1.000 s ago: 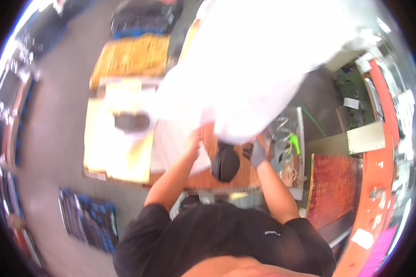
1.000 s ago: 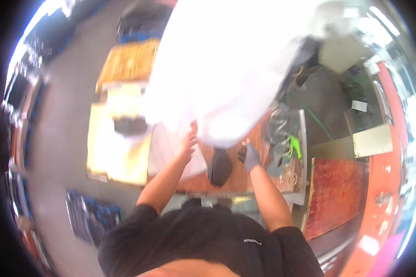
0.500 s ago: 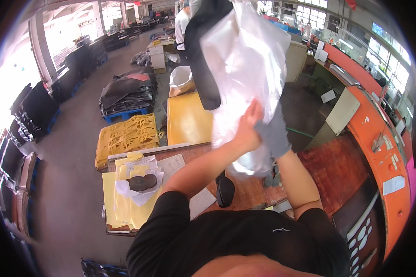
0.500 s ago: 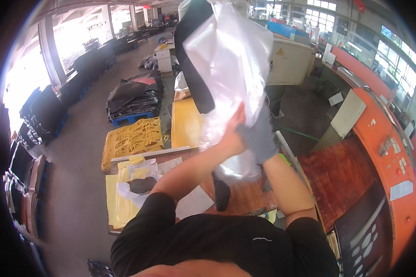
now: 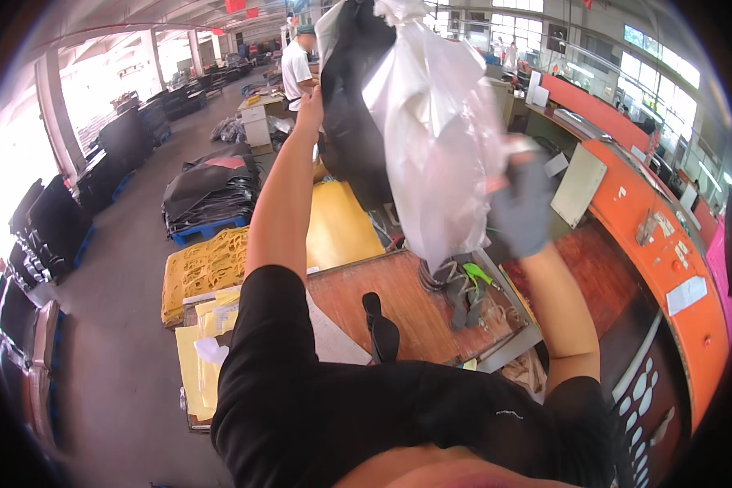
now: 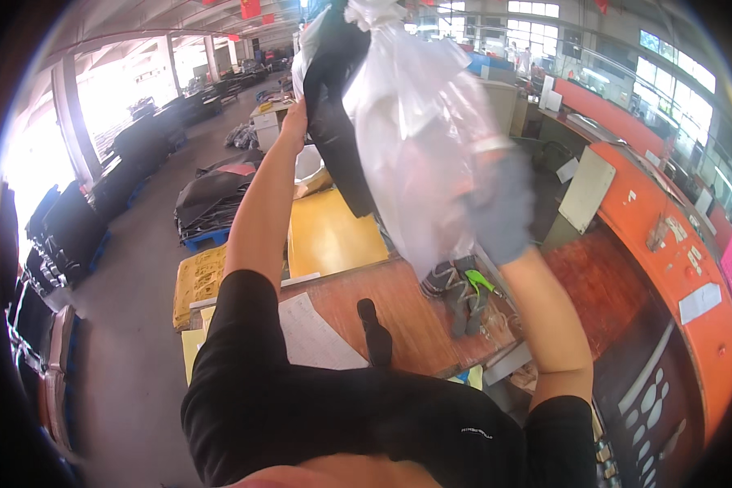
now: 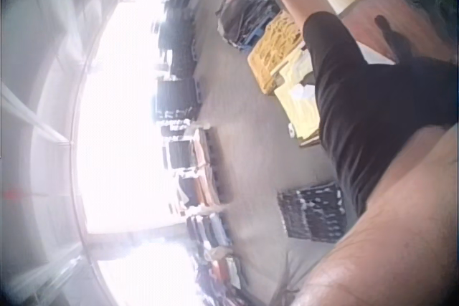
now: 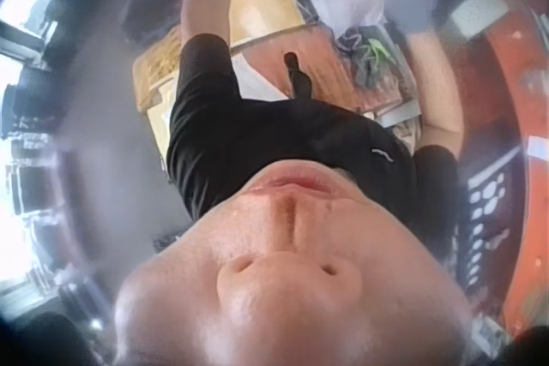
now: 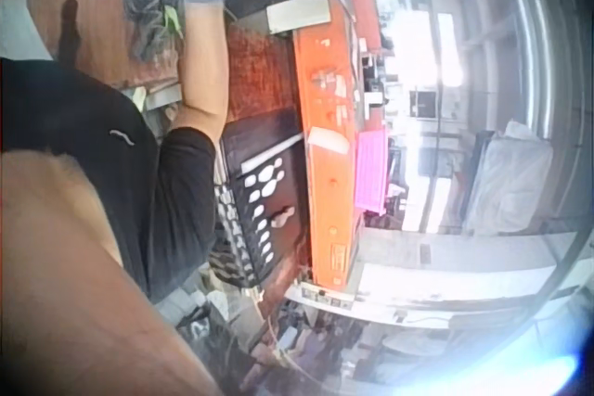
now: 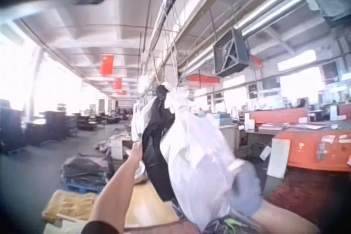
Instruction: The person handles black shoe soles, aligns them, and places them into clear plastic bags. The person then ties the bags and places them on a nearby rack. The person also handles a small white label and places it on the bag.
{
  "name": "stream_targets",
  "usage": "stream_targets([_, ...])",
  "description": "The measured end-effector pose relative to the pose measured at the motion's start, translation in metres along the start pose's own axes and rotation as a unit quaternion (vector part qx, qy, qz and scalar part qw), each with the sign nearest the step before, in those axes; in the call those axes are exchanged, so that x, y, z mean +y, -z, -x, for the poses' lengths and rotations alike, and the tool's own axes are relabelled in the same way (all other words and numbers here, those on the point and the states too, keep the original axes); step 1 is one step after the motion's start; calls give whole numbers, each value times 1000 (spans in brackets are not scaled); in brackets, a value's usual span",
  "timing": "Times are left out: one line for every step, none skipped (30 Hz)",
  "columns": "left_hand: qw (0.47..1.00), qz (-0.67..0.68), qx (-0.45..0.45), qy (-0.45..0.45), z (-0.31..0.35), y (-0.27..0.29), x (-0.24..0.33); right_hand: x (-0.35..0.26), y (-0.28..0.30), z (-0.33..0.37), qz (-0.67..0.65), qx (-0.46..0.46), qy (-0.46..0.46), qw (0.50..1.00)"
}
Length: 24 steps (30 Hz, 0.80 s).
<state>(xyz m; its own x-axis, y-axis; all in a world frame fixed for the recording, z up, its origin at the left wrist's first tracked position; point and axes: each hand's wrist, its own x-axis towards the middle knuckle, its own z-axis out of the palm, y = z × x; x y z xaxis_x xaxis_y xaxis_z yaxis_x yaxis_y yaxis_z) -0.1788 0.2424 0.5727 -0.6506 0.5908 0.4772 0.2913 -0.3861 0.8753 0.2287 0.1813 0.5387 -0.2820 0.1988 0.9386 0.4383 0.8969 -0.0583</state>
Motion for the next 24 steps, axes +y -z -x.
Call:
stream_targets([999, -28, -9, -17, -4, -12, -12, -30, -11, 6, -60, -75, 81, 992])
stream_targets([998, -30, -47, 15, -5, -26, -20, -50, -31, -4, -103, -102, 257, 955])
stream_targets([994, -12, -108, 4, -8, -34, -21, -70, -48, -6, -116, -140, 328, 927])
stream_targets([986, 7, -169, -8, -7, -42, -19, -81, -60, -8, -110, -173, 371, 906])
stream_targets([974, 30, -225, -23, -4, -47, -13, -84, -74, -13, -73, -157, 373, 912])
stream_targets([972, 54, -220, -57, 3, -48, -5, -76, -87, -25, -132, -178, 296, 929])
stream_targets([970, 81, -212, -92, 13, -48, 5, -66, -103, -38, -196, -213, 222, 931])
stream_targets([975, 45, -185, -114, 27, -48, 15, -49, -111, -47, -118, -218, 179, 952])
stream_targets([976, -14, -143, -161, 42, -48, 27, -30, -113, -52, -52, -221, 144, 963])
stream_targets([969, -136, -77, -193, 64, -48, 35, -13, -115, -53, -5, -191, 120, 974])
stream_targets([935, -241, 9, -258, 85, -50, 44, 2, -116, -53, 54, -184, 81, 978])
stream_targets([937, -221, 26, -270, 104, -51, 54, 13, -115, -51, 25, -169, 53, 984])
stream_targets([935, -230, 9, -269, 119, -51, 63, 22, -114, -51, 28, -202, -20, 979])
stream_targets([935, -231, 10, -270, 132, -53, 71, 29, -114, -53, -16, -211, -63, 975])
stream_targets([926, -220, 27, -306, 143, -56, 78, 34, -113, -54, -33, -224, -120, 967])
stream_targets([914, -202, 33, -351, 149, -58, 84, 37, -111, -55, -41, -227, -146, 962])
stream_targets([900, -184, 36, -394, 155, -59, 87, 39, -110, -56, -66, -219, -154, 961])
stream_targets([900, -184, 24, -394, 158, -60, 90, 40, -110, -57, -56, -233, -179, 954])
stream_targets([907, -167, 20, -387, 158, -60, 92, 41, -110, -58, -59, -226, -185, 955])
stream_targets([915, -154, 13, -373, 159, -60, 93, 43, -110, -58, -56, -230, -194, 952])
stream_targets([926, -151, -10, -345, 159, -59, 94, 44, -110, -58, -70, -217, -190, 955])
stream_targets([937, -128, 2, -324, 160, -57, 93, 44, -109, -56, -78, -219, -191, 954])
stream_targets([952, -116, -3, -282, 163, -53, 90, 43, -107, -53, -73, -237, -221, 943])
stream_targets([966, -99, -4, -238, 166, -50, 88, 40, -103, -47, -120, -211, -226, 943])
